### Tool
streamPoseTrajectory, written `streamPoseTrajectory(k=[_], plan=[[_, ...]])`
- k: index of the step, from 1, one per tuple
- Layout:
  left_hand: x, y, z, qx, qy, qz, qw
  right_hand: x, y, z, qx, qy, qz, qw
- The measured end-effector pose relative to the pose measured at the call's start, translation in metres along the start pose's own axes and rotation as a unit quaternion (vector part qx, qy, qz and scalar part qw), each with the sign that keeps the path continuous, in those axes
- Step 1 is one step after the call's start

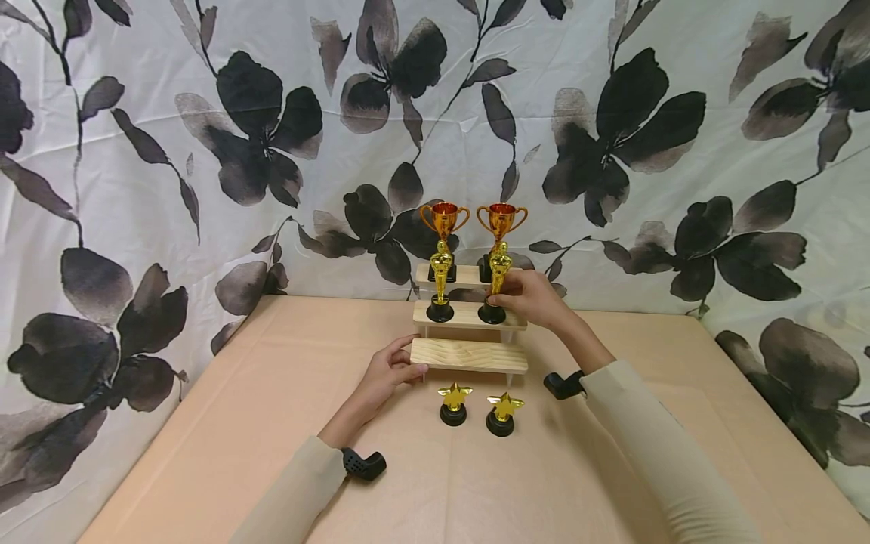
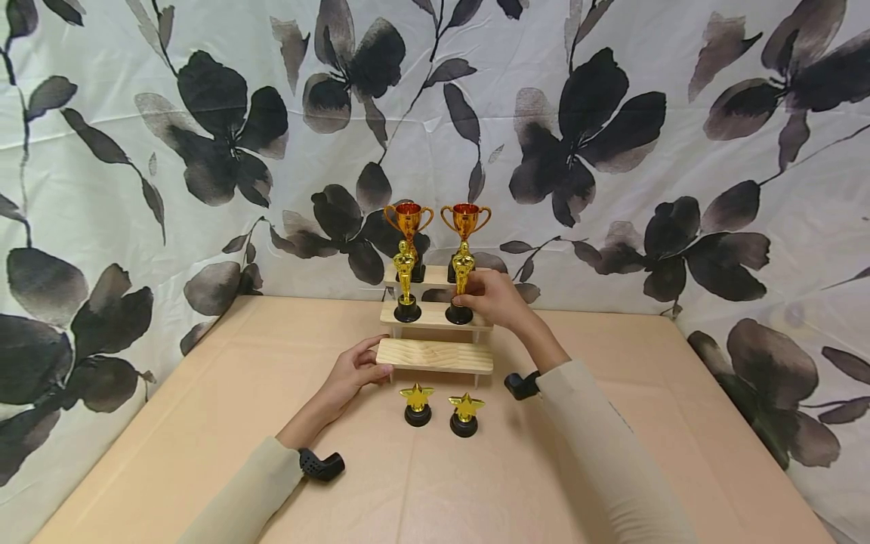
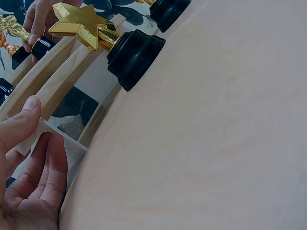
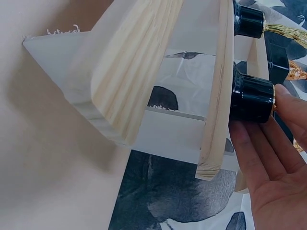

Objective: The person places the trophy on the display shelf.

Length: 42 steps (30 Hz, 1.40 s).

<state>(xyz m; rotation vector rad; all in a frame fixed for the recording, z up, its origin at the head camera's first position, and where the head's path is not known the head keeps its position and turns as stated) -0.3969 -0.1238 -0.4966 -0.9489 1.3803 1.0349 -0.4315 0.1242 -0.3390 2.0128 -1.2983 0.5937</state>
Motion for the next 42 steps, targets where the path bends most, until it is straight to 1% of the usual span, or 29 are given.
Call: streamPoseTrajectory(k=[7, 14, 22, 26, 29, 34, 42], plan=[[-0.001, 0.001, 0.001, -0.003, 0.002, 0.004, 1.0, -0.002, 0.0, 0.0, 0.002, 0.009, 0.001, 1.0], [-0.001, 0.002, 0.001, -0.004, 0.0, 0.003, 1.0, -0.005, 0.0, -0.002, -0.005, 0.002, 0.001, 1.0], [-0.002, 0.003, 0.002, -0.006, 0.002, 0.009, 0.9999, -0.007, -0.002, -0.006, -0.006, 0.036, -0.012, 0.9992], [-0.002, 0.004, 0.002, -0.007, -0.001, 0.006, 1.0, -0.009, -0.006, -0.01, -0.008, 0.042, -0.009, 0.999], [-0.001, 0.004, 0.002, -0.008, -0.001, 0.001, 1.0, -0.013, -0.008, -0.011, -0.008, 0.051, 0.005, 0.9986], [-0.001, 0.006, 0.002, -0.008, 0.001, 0.003, 1.0, -0.019, -0.014, -0.012, -0.009, 0.069, 0.015, 0.9975], [0.0, 0.007, 0.004, -0.003, 0.0, 0.004, 1.0, -0.028, -0.031, -0.018, -0.028, 0.059, 0.02, 0.9976]])
Point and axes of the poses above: each hand's wrist, its own y-axis towards the middle knuckle, its own z-axis out of the palm, x = y × z, the point moved 9 cm from there along y, towards the middle knuckle, and after that the axes turned 2 degrees about -x, right-handed, at the moved point
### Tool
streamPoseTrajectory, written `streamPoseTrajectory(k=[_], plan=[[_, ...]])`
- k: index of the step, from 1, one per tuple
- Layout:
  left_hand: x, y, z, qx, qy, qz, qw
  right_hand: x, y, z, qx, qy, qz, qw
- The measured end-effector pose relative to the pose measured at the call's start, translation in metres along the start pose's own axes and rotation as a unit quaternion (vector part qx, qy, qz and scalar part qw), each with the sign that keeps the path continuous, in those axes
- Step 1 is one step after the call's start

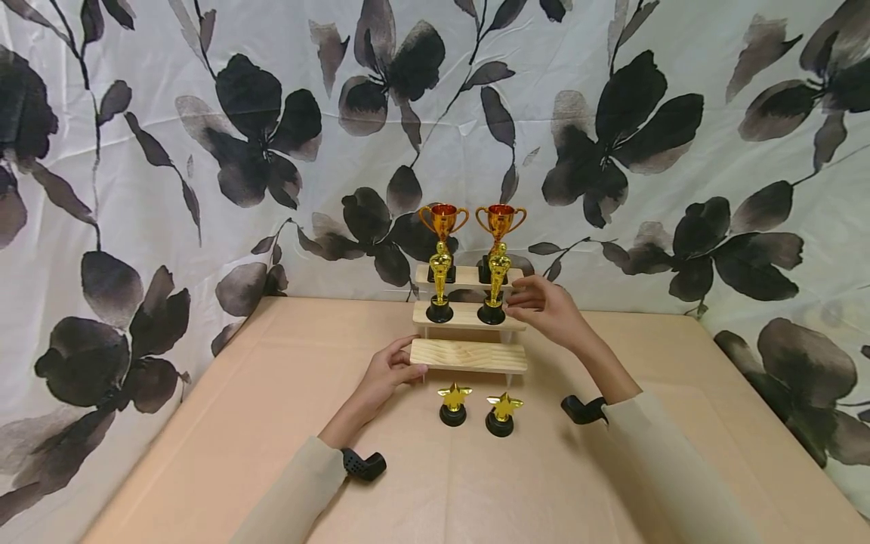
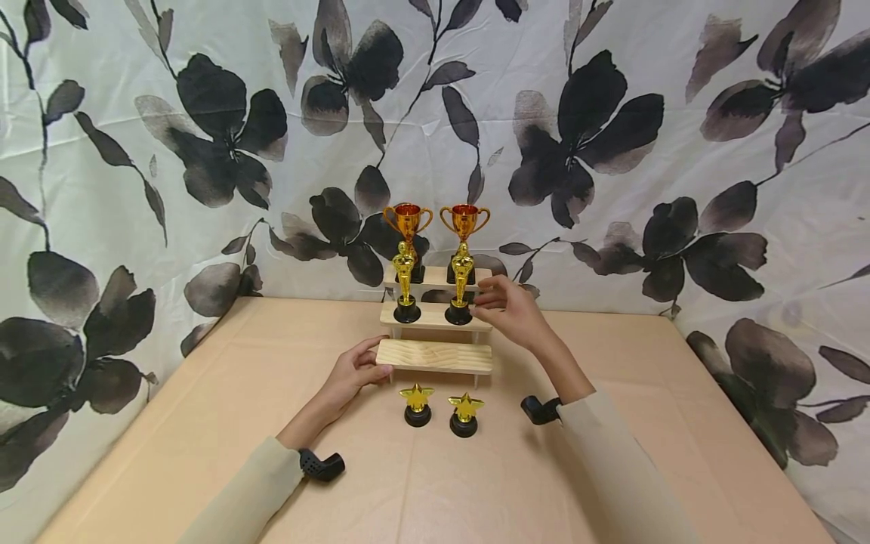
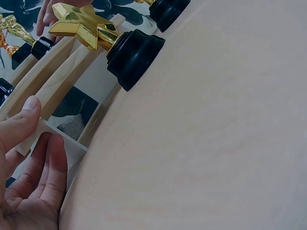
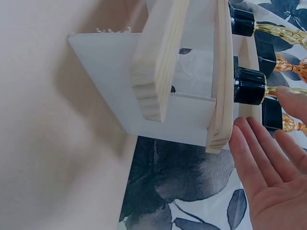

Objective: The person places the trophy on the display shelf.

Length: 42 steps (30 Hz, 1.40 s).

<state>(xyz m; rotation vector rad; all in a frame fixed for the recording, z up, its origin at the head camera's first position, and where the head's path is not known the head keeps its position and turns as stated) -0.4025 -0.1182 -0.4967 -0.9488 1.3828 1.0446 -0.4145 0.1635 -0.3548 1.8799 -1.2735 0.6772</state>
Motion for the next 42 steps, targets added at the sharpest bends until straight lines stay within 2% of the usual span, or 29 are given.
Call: streamPoseTrajectory(k=[6, 15, 19, 27, 42], plan=[[0.0, -0.001, 0.0, 0.0, 0.003, -0.002, 1.0, -0.001, -0.016, -0.009, -0.021, -0.01, 0.003, 0.9997], [-0.002, -0.003, 0.0, -0.006, 0.005, -0.002, 1.0, 0.002, -0.04, -0.014, -0.042, 0.01, -0.032, 0.9986], [-0.003, -0.004, 0.0, -0.006, 0.004, -0.001, 1.0, 0.003, -0.048, -0.012, -0.045, 0.003, -0.037, 0.9983], [-0.003, -0.004, -0.001, -0.011, 0.006, -0.005, 0.9999, -0.005, -0.064, -0.007, -0.037, 0.0, -0.032, 0.9988], [-0.002, -0.004, 0.0, -0.015, 0.006, -0.007, 0.9999, -0.01, -0.083, 0.007, 0.016, 0.014, -0.037, 0.9991]])
Point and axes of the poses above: each hand's wrist, its own y-axis towards the middle knuckle, its own z-axis out of the palm, x = y × z, the point moved 9 cm from there along y, towards the middle knuckle, and after that the axes turned 2 degrees about -x, right-handed, at the moved point
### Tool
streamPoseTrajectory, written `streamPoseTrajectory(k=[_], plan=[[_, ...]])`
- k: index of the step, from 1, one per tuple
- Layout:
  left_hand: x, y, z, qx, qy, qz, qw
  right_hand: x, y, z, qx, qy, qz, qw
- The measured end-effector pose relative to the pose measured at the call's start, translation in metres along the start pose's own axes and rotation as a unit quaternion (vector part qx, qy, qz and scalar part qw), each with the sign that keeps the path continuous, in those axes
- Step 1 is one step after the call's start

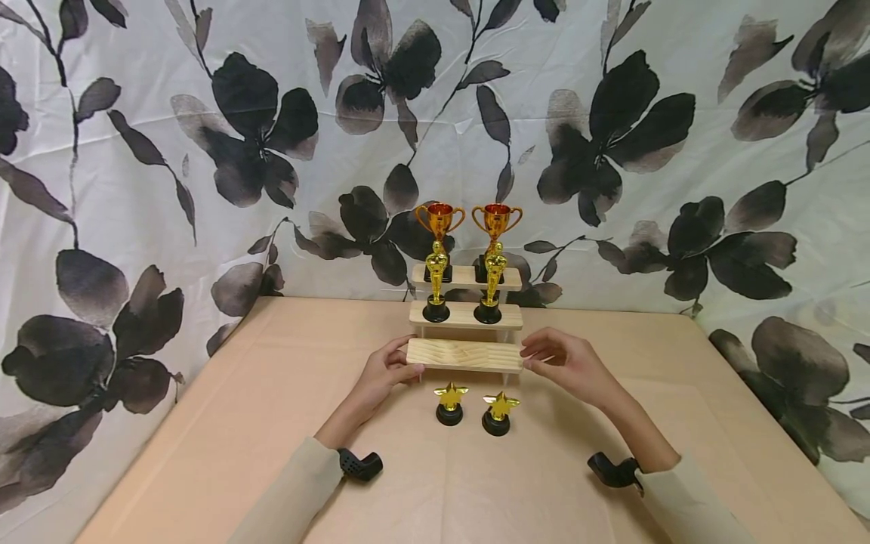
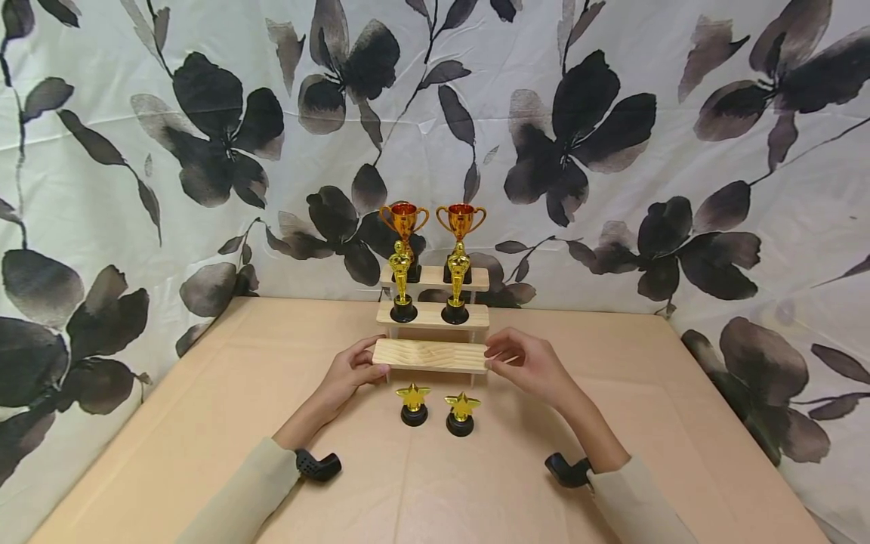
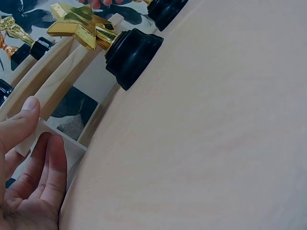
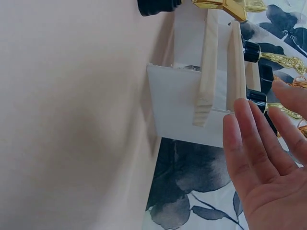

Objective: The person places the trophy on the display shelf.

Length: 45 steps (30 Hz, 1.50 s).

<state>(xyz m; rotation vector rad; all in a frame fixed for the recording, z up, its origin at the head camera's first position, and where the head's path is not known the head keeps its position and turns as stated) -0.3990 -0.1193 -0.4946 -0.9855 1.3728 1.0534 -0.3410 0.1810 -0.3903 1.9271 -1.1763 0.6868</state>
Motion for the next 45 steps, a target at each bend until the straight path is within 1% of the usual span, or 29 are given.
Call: streamPoseTrajectory(k=[12, 19, 21, 23, 27, 33, 38, 42, 45], plan=[[0.002, 0.0, 0.001, 0.006, -0.001, 0.007, 1.0, -0.012, -0.006, 0.016, 0.032, 0.01, 0.003, 0.9994], [0.001, -0.001, 0.0, 0.009, -0.002, 0.003, 0.9999, -0.012, -0.008, 0.022, 0.038, 0.012, -0.007, 0.9992], [0.001, -0.001, 0.0, 0.012, 0.001, 0.004, 0.9999, -0.011, -0.009, 0.024, 0.046, 0.013, -0.008, 0.9988], [0.001, -0.001, 0.0, 0.012, 0.002, 0.004, 0.9999, -0.011, -0.009, 0.026, 0.057, 0.016, -0.007, 0.9982], [0.0, -0.001, -0.001, 0.008, 0.006, 0.005, 0.9999, -0.012, -0.009, 0.035, 0.094, 0.028, -0.007, 0.9952], [0.0, 0.0, -0.002, 0.007, 0.004, 0.007, 0.9999, -0.014, -0.011, 0.046, 0.149, 0.045, 0.0, 0.9878], [0.002, 0.0, -0.001, 0.01, -0.002, 0.006, 0.9999, -0.016, -0.015, 0.053, 0.184, 0.046, 0.009, 0.9818], [0.001, 0.0, 0.0, 0.014, 0.0, 0.005, 0.9999, -0.017, -0.017, 0.058, 0.197, 0.044, 0.012, 0.9793], [-0.001, 0.0, 0.0, 0.014, 0.003, 0.004, 0.9999, -0.016, -0.017, 0.061, 0.198, 0.04, 0.012, 0.9792]])
Point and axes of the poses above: each hand's wrist, its own y-axis towards the middle knuckle, its own z-axis out of the palm, x = y × z, the point moved 9 cm from there along y, towards the middle knuckle, and after that the axes turned 2 degrees about -x, right-handed, at the moved point
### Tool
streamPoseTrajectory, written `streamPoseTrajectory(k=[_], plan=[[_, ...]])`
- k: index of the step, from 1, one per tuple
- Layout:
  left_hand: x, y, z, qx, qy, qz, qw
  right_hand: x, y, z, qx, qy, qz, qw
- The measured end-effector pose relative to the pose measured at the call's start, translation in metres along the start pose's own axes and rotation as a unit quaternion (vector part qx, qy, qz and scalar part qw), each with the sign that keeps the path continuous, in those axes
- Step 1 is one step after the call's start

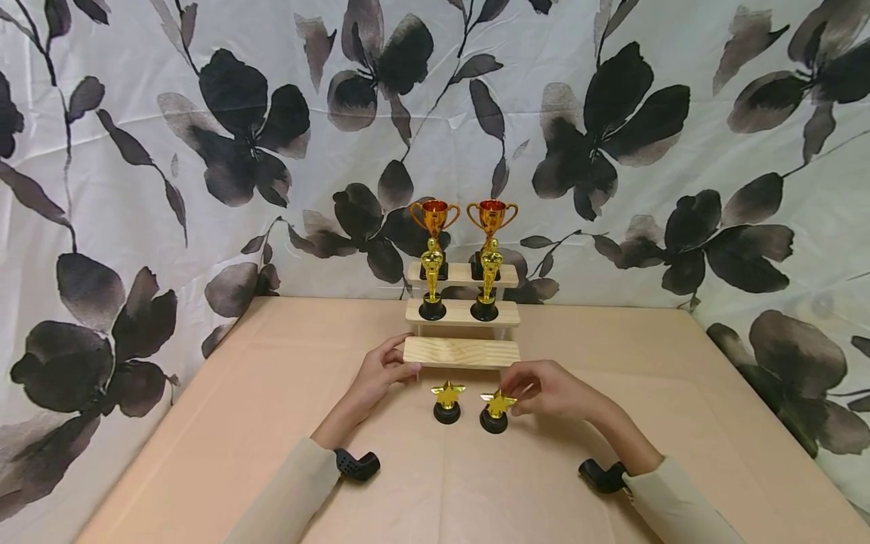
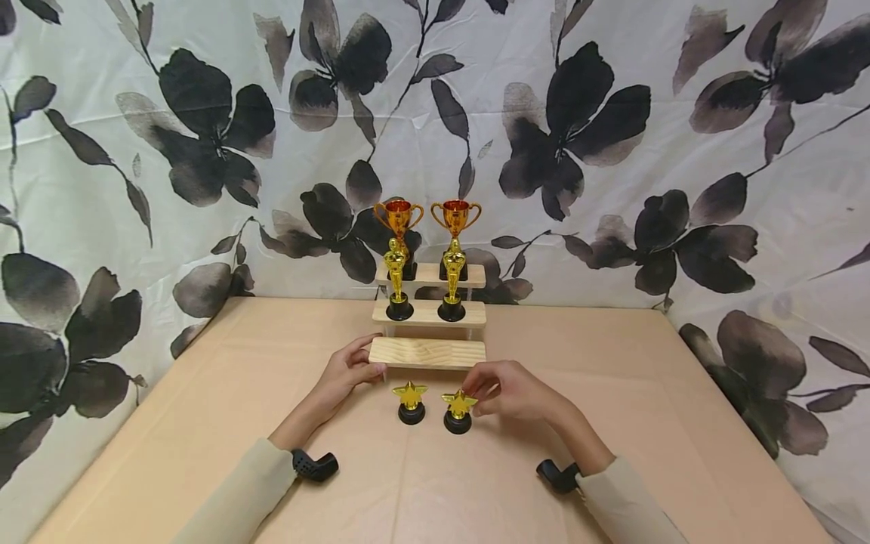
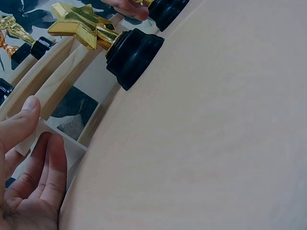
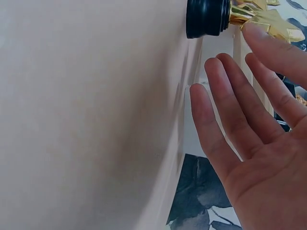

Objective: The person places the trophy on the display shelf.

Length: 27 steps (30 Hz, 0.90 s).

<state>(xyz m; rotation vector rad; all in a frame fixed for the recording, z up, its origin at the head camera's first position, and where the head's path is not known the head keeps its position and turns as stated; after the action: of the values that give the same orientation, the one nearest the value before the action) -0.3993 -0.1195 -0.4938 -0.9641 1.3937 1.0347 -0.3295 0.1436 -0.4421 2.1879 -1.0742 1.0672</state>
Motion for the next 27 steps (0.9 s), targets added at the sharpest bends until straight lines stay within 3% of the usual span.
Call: streamPoseTrajectory(k=[27], plan=[[-0.002, -0.001, 0.001, 0.003, -0.007, -0.003, 1.0, 0.004, 0.006, 0.014, -0.006, -0.03, 0.01, 0.9995]])
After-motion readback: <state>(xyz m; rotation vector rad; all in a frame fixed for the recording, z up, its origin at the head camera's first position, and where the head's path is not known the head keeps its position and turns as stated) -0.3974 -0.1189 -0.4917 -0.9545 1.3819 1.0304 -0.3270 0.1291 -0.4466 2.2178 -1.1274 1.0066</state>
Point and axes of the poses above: each hand's wrist, its own y-axis towards the middle knuckle, its own z-axis out of the palm, x = y × z, the point moved 9 cm from there along y, towards the middle knuckle, and after that the axes turned 2 degrees about -x, right-handed, at the moved point
